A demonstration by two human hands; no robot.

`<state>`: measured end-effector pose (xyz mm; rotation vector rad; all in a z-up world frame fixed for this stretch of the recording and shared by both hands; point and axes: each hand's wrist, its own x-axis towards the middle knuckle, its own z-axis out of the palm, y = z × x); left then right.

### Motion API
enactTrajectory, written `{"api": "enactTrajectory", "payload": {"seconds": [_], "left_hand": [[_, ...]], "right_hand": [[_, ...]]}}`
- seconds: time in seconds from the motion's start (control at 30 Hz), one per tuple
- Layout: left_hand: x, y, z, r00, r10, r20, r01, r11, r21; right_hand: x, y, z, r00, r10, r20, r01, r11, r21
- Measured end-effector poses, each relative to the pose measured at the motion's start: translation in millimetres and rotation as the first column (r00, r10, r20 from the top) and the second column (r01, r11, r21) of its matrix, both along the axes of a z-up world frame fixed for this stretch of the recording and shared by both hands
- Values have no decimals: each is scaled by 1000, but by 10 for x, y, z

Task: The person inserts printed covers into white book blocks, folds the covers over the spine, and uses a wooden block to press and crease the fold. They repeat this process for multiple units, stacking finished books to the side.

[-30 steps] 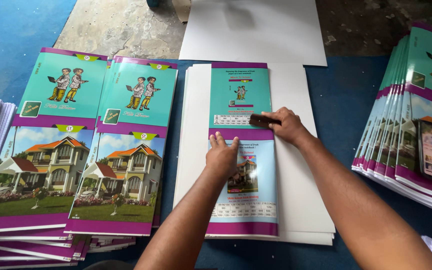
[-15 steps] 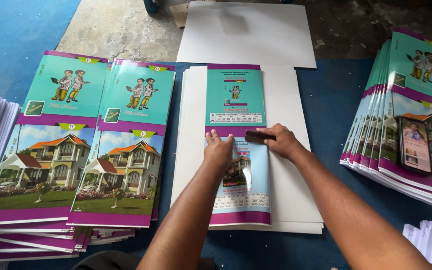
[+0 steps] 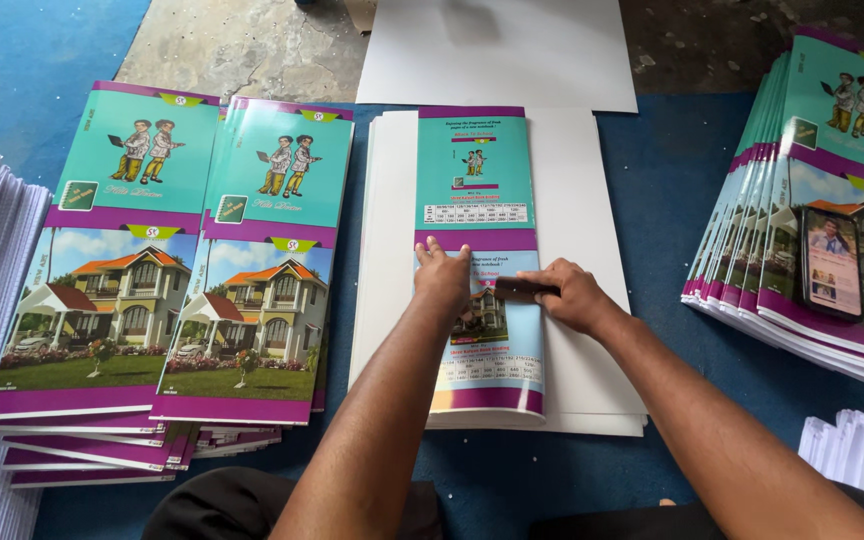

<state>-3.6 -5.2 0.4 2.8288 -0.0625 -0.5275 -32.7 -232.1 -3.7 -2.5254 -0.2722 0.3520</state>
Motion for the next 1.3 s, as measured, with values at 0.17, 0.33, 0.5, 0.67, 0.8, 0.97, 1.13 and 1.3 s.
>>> {"api": "enactTrajectory", "payload": {"seconds": [0.17,0.33,0.5,0.67,0.8,0.97,1.13,1.3], "left_hand": [[10,-13,-17,1000,12,14,-12,1000,-2],[-8,-10,34,999,-4,-37,5,1000,8],[-11,6,58,999,-27,-27,27,999,22],[-6,17,33,998,-49,-33,50,998,28],[6,25,3,999,-41,-27,41,999,16],[28,16,-55,998,-36,-44,37,999,16],[27,13,-80,998,-38,-40,39,999,23],[53,-55,-200,997,29,-69,-27,999,26]], "right_hand": [[-230,8,43,999,40,-14,-40,999,-4],[-497,-43,62,991,134,13,-135,990,35],[-718,-65,134,981,167,-96,-164,986,32],[-891,-70,252,959,200,-199,-201,980,17],[-974,-74,322,942,236,-238,-238,971,20],[-1023,-73,358,912,238,-335,-221,971,89],[-1090,-41,411,872,273,-406,-185,952,243],[-1108,-22,453,790,339,-510,-160,918,362]]}}
